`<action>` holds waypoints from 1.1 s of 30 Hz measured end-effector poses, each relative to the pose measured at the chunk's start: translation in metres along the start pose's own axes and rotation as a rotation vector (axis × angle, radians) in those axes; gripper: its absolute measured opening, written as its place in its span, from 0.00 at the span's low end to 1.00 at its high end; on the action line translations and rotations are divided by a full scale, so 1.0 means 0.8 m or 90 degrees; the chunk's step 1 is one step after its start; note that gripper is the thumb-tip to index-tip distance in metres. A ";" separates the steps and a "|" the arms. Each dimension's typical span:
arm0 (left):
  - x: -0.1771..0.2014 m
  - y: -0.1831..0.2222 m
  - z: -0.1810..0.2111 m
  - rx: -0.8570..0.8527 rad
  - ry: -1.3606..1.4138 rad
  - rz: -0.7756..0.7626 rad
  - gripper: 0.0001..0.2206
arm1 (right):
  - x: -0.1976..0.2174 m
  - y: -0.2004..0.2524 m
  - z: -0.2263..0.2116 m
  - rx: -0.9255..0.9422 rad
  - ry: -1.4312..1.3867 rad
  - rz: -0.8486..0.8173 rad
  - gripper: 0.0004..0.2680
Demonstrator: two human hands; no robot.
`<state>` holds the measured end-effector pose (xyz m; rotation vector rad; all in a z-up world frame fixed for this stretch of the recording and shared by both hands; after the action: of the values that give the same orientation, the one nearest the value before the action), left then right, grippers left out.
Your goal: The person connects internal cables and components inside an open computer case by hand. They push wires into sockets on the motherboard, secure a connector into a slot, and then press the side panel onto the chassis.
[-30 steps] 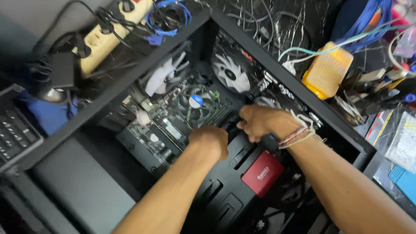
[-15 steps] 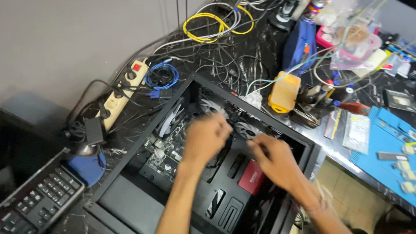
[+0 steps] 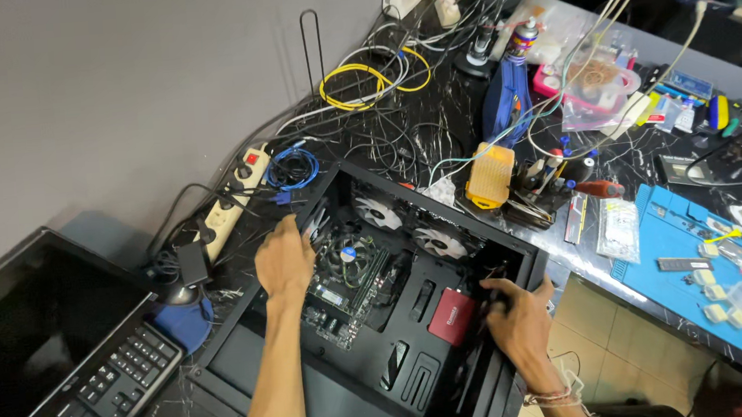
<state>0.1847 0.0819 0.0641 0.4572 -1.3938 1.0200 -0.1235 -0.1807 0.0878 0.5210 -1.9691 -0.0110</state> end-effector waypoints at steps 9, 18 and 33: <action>0.119 0.050 -0.027 0.188 0.215 -0.060 0.19 | 0.031 -0.017 -0.041 0.159 -0.147 0.089 0.18; 0.222 0.205 -0.028 0.410 0.239 0.066 0.21 | 0.082 0.000 -0.163 0.477 -0.275 0.047 0.18; 0.246 0.393 0.060 0.596 0.135 0.185 0.20 | 0.045 0.017 -0.194 0.631 -0.209 -0.154 0.21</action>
<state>-0.1220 0.2710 0.1666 0.8033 -0.7321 1.8960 -0.0064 -0.1471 0.1916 1.4645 -2.1218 0.8036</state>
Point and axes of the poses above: each hand's wrist, its own y-axis away from the middle knuckle, its own x-axis out of the back of the hand, z = x × y, the point moved 2 cm from there along -y, towards the middle knuckle, and after that the axes turned 12 degrees about -x, right-handed, at the moved point
